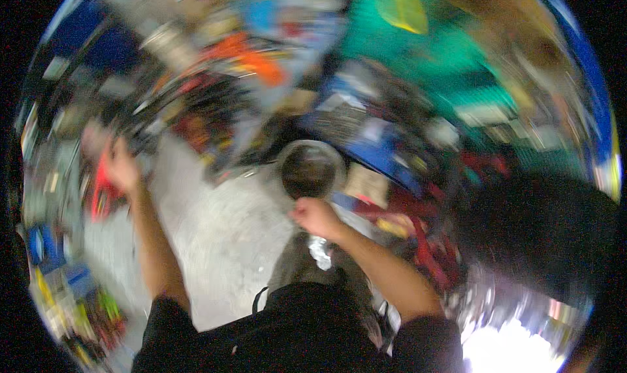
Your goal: The person inflates a car tire using a digital air pressure gauge and hose, then moves to a tire repair station. They apply a patch to the inner surface of a tire mounted on a machine and press it into place.
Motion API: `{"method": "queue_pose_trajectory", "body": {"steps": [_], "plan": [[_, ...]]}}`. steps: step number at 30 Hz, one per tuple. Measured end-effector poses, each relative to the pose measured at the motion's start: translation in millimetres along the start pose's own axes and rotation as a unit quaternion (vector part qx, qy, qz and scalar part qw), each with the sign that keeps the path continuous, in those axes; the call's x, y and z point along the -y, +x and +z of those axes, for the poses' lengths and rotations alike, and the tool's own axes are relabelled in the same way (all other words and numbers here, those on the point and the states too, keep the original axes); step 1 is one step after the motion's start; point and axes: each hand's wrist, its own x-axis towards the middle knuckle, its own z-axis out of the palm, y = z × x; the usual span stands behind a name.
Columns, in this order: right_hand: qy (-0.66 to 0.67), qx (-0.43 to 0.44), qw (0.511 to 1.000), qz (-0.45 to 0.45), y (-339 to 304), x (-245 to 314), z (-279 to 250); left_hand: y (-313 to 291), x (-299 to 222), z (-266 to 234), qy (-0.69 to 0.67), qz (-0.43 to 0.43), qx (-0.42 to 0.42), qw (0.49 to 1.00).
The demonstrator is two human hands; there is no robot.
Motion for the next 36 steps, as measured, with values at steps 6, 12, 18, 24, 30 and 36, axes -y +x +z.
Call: {"method": "queue_pose_trajectory", "body": {"steps": [6,12,18,24,30,36], "plan": [[-0.027,-0.085,0.987,0.133,-171.8,-56.0,-51.9,-73.9,16.7,75.8,0.252,0.227,0.306,0.89],[0.058,-0.317,0.92,0.221,-367.1,-79.6,-90.3,-112.1,9.9,117.6,0.397,0.142,0.364,0.831],[0.302,-0.627,0.68,0.232,-532.0,-158.1,-65.0,-142.8,-43.5,117.0,0.125,0.119,0.269,0.948],[0.025,-0.704,0.615,0.354,-592.5,-321.6,-103.3,-351.1,-172.1,101.7,-0.12,0.144,0.468,0.864],[-0.02,-0.589,0.74,0.323,-585.9,-414.1,-135.4,-556.1,-334.6,13.9,-0.071,0.239,0.628,0.738],[-0.013,-0.558,0.791,0.249,-604.4,-416.8,-147.1,-615.5,-457.2,-40.7,-0.135,0.318,0.649,0.678]]}}
